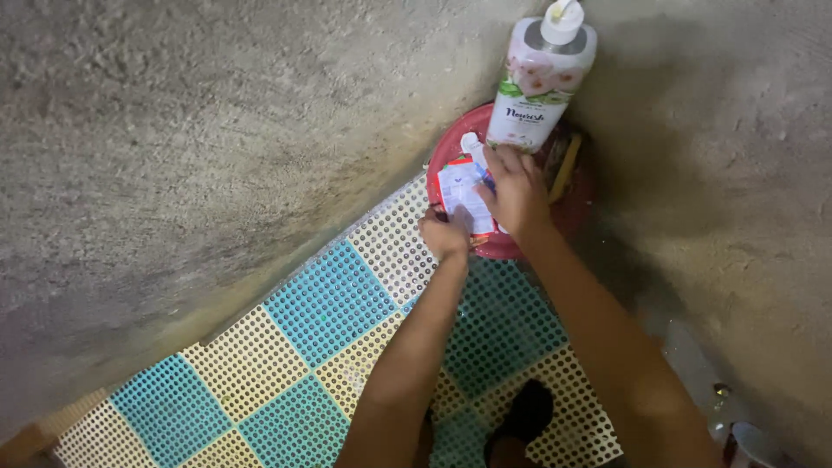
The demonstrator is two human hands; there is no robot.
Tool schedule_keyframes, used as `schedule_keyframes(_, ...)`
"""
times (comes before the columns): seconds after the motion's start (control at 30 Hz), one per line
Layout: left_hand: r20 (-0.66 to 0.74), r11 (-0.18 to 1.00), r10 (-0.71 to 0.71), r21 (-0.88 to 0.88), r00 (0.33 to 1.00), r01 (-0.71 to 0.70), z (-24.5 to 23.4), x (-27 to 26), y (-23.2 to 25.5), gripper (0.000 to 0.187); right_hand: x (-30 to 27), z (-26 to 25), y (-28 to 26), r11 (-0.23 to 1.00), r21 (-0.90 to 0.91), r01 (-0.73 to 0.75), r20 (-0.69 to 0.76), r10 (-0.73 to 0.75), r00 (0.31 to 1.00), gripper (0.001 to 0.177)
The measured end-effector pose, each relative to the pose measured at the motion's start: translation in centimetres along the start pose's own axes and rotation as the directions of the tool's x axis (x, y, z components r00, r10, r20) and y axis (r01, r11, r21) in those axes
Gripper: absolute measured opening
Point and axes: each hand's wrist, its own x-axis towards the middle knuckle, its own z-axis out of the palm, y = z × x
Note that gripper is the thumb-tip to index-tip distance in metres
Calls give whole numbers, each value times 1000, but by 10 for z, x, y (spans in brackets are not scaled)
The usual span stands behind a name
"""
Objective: Scrubbing floor mats and rinsing the bathroom floor with water and cleaning agents
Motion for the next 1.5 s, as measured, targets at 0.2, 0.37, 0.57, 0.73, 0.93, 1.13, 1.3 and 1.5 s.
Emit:
schedule_keyframes(0.2,89,997,-38,-65,995,44,18,23,1,32,-57,1,-23,876,-42,-480,278,472,837,72)
schedule_keyframes(0.37,118,994,97,-66,988,-90,42,50,-13,41,-72,76,33,924,93,-371,49,368,928,49)
schedule_keyframes(0.57,180,944,259,163,949,-288,-11,9,31,72,-92,30,4,803,432,-411,-73,485,871,47)
schedule_keyframes(0.73,252,878,369,221,894,-425,-40,-66,43,77,-203,5,5,714,494,-496,-212,652,728,29)
schedule_keyframes(0.93,535,653,672,-104,511,-750,-28,-205,6,35,-377,-9,20,87,875,-477,49,963,265,22)
schedule_keyframes(1.13,798,270,581,-378,-163,-886,-2,-331,-59,26,-612,48,21,20,887,462,-141,963,230,33)
schedule_keyframes(1.3,947,244,156,-313,-281,-918,27,-400,-168,25,-678,80,-11,-185,866,465,174,983,67,24)
schedule_keyframes(1.5,978,112,-21,-204,-208,-972,63,-457,-279,19,-831,261,8,-398,743,538,510,857,-70,22)
